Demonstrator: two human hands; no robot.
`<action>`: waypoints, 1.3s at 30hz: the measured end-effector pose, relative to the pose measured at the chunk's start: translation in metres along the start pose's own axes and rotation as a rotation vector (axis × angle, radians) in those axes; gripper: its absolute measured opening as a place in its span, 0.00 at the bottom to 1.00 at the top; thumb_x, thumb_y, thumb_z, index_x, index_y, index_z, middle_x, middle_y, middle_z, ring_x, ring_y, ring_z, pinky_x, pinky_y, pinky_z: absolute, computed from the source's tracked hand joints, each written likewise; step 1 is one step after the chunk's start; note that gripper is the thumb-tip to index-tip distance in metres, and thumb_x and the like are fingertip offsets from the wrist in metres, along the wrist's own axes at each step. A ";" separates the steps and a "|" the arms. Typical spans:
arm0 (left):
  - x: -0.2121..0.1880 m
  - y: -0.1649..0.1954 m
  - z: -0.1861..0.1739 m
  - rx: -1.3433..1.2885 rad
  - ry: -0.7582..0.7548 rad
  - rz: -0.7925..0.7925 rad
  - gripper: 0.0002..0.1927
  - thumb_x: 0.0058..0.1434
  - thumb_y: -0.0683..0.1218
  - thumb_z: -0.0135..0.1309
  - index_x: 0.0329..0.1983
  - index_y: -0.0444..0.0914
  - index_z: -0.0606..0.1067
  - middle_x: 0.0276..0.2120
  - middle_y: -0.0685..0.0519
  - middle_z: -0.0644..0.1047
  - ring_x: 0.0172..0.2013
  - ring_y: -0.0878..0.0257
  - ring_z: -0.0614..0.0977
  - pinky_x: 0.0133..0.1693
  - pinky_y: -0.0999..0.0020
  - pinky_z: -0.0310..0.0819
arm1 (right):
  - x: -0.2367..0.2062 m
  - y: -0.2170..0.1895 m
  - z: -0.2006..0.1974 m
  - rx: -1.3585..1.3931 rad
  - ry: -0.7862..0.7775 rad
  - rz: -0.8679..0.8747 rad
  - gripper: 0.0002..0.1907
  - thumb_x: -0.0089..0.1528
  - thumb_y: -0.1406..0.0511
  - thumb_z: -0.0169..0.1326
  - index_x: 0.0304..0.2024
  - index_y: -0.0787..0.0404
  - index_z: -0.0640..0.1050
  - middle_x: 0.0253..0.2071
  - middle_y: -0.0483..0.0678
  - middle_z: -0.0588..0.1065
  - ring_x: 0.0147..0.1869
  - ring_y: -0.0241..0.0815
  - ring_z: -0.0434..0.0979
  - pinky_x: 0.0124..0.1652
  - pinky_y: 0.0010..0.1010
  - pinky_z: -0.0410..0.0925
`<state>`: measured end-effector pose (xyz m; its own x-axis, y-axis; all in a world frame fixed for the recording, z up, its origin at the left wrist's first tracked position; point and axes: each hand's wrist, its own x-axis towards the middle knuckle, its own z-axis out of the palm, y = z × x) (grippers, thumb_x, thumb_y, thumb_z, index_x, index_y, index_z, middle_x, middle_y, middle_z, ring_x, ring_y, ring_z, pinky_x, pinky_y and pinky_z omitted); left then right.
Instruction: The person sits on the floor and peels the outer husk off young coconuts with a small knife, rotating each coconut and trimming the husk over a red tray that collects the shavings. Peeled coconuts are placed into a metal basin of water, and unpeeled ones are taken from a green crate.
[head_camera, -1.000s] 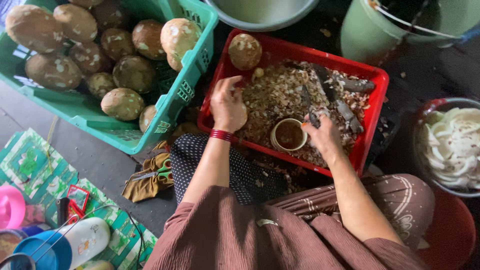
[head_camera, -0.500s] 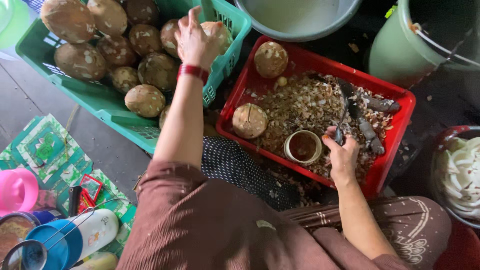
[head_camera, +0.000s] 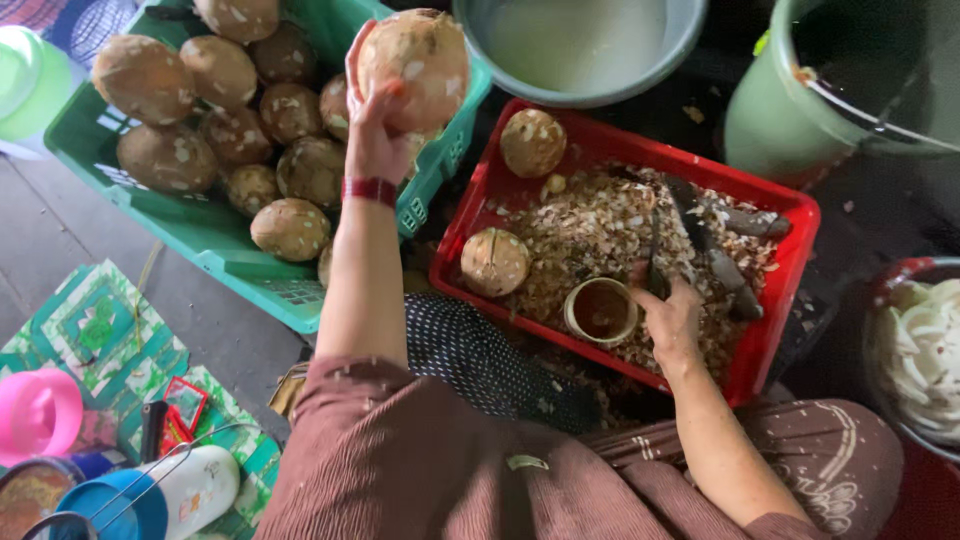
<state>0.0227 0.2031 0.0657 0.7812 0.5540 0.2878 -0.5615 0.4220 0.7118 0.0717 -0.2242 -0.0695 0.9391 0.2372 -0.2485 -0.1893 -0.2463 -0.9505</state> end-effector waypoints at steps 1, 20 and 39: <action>-0.011 -0.002 0.008 -0.095 -0.069 -0.014 0.40 0.58 0.46 0.63 0.73 0.44 0.59 0.63 0.46 0.71 0.62 0.51 0.75 0.64 0.48 0.76 | 0.000 -0.002 -0.001 0.031 -0.023 -0.084 0.13 0.59 0.72 0.62 0.47 0.66 0.81 0.39 0.46 0.80 0.35 0.30 0.76 0.32 0.22 0.68; -0.221 -0.128 0.139 1.072 -0.221 -0.129 0.52 0.37 0.51 0.80 0.63 0.41 0.63 0.56 0.47 0.69 0.57 0.52 0.76 0.60 0.59 0.75 | -0.024 -0.052 -0.041 -0.038 -0.182 -0.162 0.17 0.67 0.60 0.51 0.45 0.68 0.83 0.40 0.50 0.81 0.44 0.42 0.76 0.46 0.33 0.67; -0.217 -0.102 0.137 1.250 -0.226 -0.266 0.54 0.35 0.60 0.78 0.67 0.51 0.66 0.62 0.48 0.67 0.61 0.50 0.74 0.59 0.54 0.76 | 0.058 -0.050 -0.065 -1.030 0.041 -0.192 0.32 0.57 0.74 0.55 0.64 0.55 0.71 0.56 0.63 0.73 0.59 0.64 0.73 0.53 0.50 0.67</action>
<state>-0.0523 -0.0586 0.0188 0.9258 0.3732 0.0602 0.1551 -0.5201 0.8399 0.1544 -0.2597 -0.0241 0.9402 0.3298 -0.0854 0.2817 -0.8935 -0.3497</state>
